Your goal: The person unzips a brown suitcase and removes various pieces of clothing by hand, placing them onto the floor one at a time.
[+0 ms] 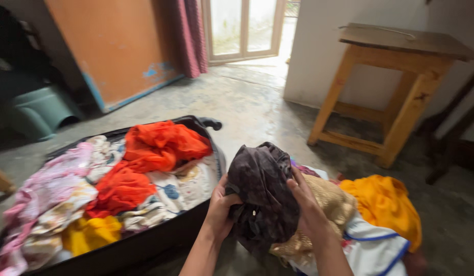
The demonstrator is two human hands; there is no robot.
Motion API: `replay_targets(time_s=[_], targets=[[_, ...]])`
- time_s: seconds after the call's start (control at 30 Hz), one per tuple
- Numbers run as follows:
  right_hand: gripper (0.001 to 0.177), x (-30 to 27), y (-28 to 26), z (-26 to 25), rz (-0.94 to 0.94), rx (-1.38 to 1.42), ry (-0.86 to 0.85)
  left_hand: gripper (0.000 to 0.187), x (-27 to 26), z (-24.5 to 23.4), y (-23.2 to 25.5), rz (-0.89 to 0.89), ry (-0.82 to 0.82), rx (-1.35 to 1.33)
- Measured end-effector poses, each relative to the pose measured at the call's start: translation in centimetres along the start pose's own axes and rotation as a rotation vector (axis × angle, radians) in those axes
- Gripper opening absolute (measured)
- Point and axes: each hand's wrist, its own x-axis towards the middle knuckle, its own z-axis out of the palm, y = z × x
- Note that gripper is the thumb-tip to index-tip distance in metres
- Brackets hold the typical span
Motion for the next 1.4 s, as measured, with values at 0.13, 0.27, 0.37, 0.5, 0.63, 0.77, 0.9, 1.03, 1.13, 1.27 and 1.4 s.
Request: replay_targets(time_s=[0.13, 0.27, 0.37, 0.5, 0.63, 0.77, 0.9, 1.03, 1.13, 1.27, 1.4], targets=[[0.074, -0.1, -2.1, -3.7, -0.13, -0.243, 0.138, 0.067, 2.5, 2.5, -4.4, -0.083, -0.061, 0.06], [0.073, -0.6, -4.8, -7.3, -0.373, -0.304, 0.243, 0.068, 5.1, 4.6, -8.2, -0.09, -0.175, 0.193], [0.073, -1.5, -7.0, -9.8, -0.476, -0.288, 0.401, 0.067, 6.7, 6.4, -11.8, -0.156, -0.183, 0.333], [0.072, -3.0, -9.0, -12.9, -0.568, -0.349, 0.533, 0.055, 8.1, 7.5, -17.3, -0.216, -0.268, 0.524], [0.075, -3.4, -9.7, -16.5, -0.629, -0.673, 0.646, 0.043, 9.3, 7.0, -23.2, -0.203, -0.185, 0.509], [0.079, -3.9, -8.6, -19.4, -0.599, -0.859, 0.702, 0.043, 9.9, 6.0, -25.4, -0.229, -0.036, 0.509], [0.077, -4.1, -6.3, -22.7, -0.584, -1.166, 0.687, 0.062, 9.6, 5.4, -25.2, -0.084, -0.031, 0.548], [0.081, -3.2, -3.8, -27.1, -0.574, -1.468, 0.702, 0.079, 9.3, 5.1, -26.1, 0.0, -0.115, 0.833], [0.077, -2.7, -1.9, -29.8, -0.531, -1.529, 0.723, 0.081, 8.8, 5.0, -27.2, -0.039, -0.162, 1.084], [0.081, -2.5, -1.2, -29.1, -0.491, -1.545, 0.746, 0.082, 8.6, 4.7, -28.1, -0.062, -0.198, 1.298], [0.076, -3.1, -1.8, -23.7, -0.667, -1.635, 0.893, 0.075, 8.4, 4.3, -29.6, -0.017, -0.214, 1.462]])
